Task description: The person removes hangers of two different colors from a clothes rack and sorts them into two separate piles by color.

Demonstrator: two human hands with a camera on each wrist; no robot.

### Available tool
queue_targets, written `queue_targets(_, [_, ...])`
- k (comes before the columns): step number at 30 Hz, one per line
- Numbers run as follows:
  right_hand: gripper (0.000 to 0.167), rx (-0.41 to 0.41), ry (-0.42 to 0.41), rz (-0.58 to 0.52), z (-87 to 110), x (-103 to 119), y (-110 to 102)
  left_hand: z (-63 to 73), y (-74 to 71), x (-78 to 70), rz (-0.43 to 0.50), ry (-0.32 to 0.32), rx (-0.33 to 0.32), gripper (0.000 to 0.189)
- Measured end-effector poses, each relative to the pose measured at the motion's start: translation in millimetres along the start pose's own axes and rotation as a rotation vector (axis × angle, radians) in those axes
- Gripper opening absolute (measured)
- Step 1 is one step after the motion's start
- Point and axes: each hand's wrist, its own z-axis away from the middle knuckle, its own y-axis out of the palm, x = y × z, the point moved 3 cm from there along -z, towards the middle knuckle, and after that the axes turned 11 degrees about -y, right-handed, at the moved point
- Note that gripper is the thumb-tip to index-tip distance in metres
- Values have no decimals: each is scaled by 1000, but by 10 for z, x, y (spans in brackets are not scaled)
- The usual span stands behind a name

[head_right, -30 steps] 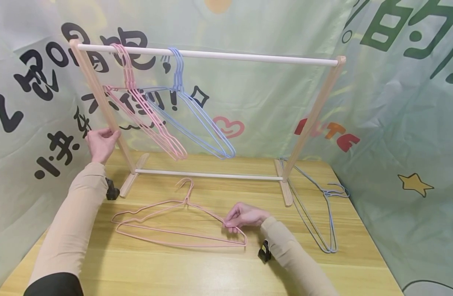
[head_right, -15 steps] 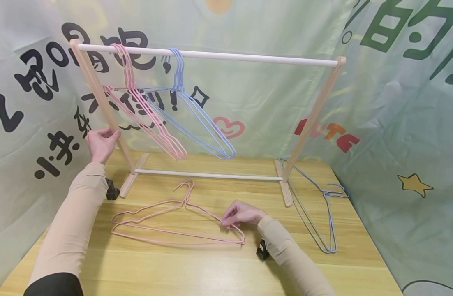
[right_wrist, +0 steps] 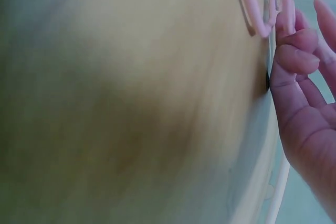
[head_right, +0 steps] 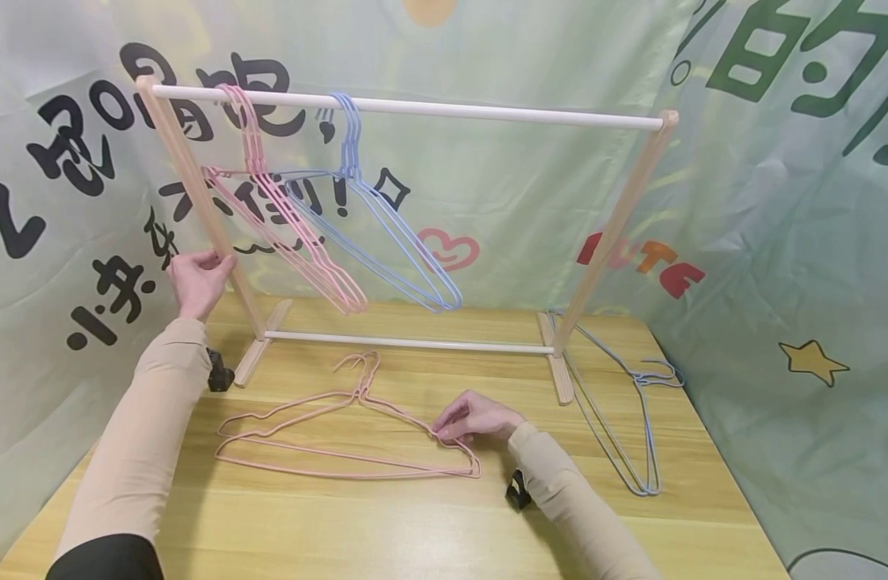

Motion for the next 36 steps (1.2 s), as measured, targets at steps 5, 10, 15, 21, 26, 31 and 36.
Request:
queue_targets(5, [26, 1, 8, 2, 25, -37, -32, 2, -5, -2, 6, 1, -3, 29])
queue_targets(10, [26, 2, 23, -4, 53, -28, -68, 8, -10, -11, 14, 1, -1, 29])
queue_targets(15, [30, -25, 34, -2, 88, 71, -137, 18, -13, -25, 19, -2, 15, 29])
queue_targets(21, [35, -107, 28, 31, 120, 300, -332, 27, -17, -14, 22, -21, 29, 31])
queue_targets(26, [37, -198, -42, 31, 97, 607, -541, 3, -16, 12, 24, -20, 25, 30])
queue_targets(31, [26, -360, -170, -44, -10, 1021, -692, -10, -15, 12, 17, -22, 24, 30])
queue_targets(36, [22, -438, -319, -204, -139, 1395, -749, -2, -10, 0, 13, -27, 27, 31])
